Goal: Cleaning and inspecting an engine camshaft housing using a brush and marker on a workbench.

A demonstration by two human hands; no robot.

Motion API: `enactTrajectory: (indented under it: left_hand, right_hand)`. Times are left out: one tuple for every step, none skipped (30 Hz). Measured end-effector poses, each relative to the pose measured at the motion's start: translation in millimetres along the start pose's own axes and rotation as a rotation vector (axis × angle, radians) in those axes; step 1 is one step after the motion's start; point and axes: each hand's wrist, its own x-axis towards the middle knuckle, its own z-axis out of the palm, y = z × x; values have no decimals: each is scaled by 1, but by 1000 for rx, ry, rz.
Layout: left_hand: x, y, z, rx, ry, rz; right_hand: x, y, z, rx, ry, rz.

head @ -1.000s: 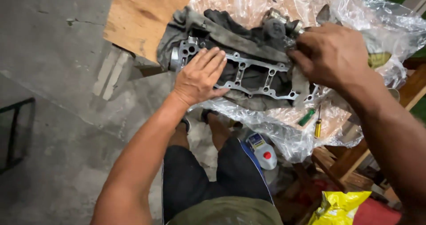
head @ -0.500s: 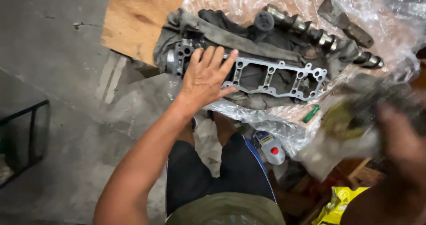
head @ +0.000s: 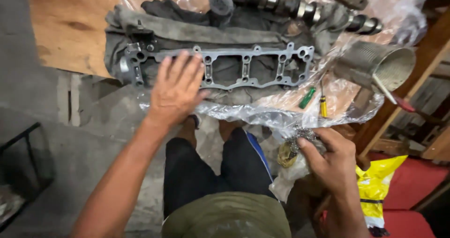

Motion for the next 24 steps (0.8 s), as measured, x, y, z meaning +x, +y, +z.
enactTrajectory:
  left_hand:
    - [1, 7, -5, 3, -14, 3]
    - [2, 14, -10, -94, -21, -44]
    - [11, 21, -12, -196, -11, -81]
    - [4, 21, -17, -197, -8, -68]
    - [5, 23, -17, -243, -18, -125]
    - [6, 25, -16, -289, -30, -181]
    - [13, 29, -15, -301, -20, -163]
    - [20, 32, -14, -251, -39, -146]
    - [21, 37, -16, -199, -67, -137]
    - [22, 44, -11, -209, -66, -126]
    - [28, 49, -4, -250, -45, -119]
    - [33, 53, 3, -290, -25, -111]
    - [44, 64, 10, -292, -20, -103]
    - [54, 75, 17, -353, -34, -75]
    - [60, 85, 22, -410, -56, -53]
    - [71, 97, 23, -408, -60, -51]
    - [83, 107, 24, -416, -127, -22]
    - [94, 116, 25, -423, -194, 6]
    - [102, 122, 29, -413, -196, 1]
    - [111, 128, 32, -442, -164, 17]
    - [120, 133, 35, -470, -131, 32]
    - [124, 134, 35, -459, -131, 28]
    - [128, 136, 35, -439, -127, 51]
    - [133, 138, 36, -420, -124, 75]
  right_hand:
    - [-2, 5, 4, 11, -9, 4]
    - [-5, 11, 7, 8, -17, -38]
    - [-6, 17, 9, -2, -7, -77]
    - [-8, 14, 12, 0, 4, -70]
    - [-8, 12, 12, 9, -20, -39]
    - [-9, 11, 12, 18, -44, -9]
    - [-8, 13, 12, 13, -25, 5]
    - [-8, 16, 13, 34, -10, 2]
    - [-10, 18, 15, 57, -7, -2]
    - [-15, 24, 16, 54, 1, 10]
    - [-14, 31, 18, 109, 34, 62]
    - [-12, 38, 20, 164, 68, 114]
    - [-12, 45, 19, 163, 77, 117]
    - [-11, 50, 18, 142, 95, 158]
    - [-11, 56, 19, 124, 103, 198]
    - [-12, 61, 18, 128, 103, 200]
    - [-10, 67, 17, 112, 139, 187]
    - [-9, 72, 17, 97, 175, 174]
    - [-13, 76, 17, 104, 171, 167]
    - [-16, 79, 18, 98, 168, 186]
    - [-19, 82, 18, 92, 164, 205]
    - [-20, 81, 19, 99, 161, 196]
    - [-21, 80, 20, 93, 156, 204]
    - [-23, 80, 20, 87, 150, 212]
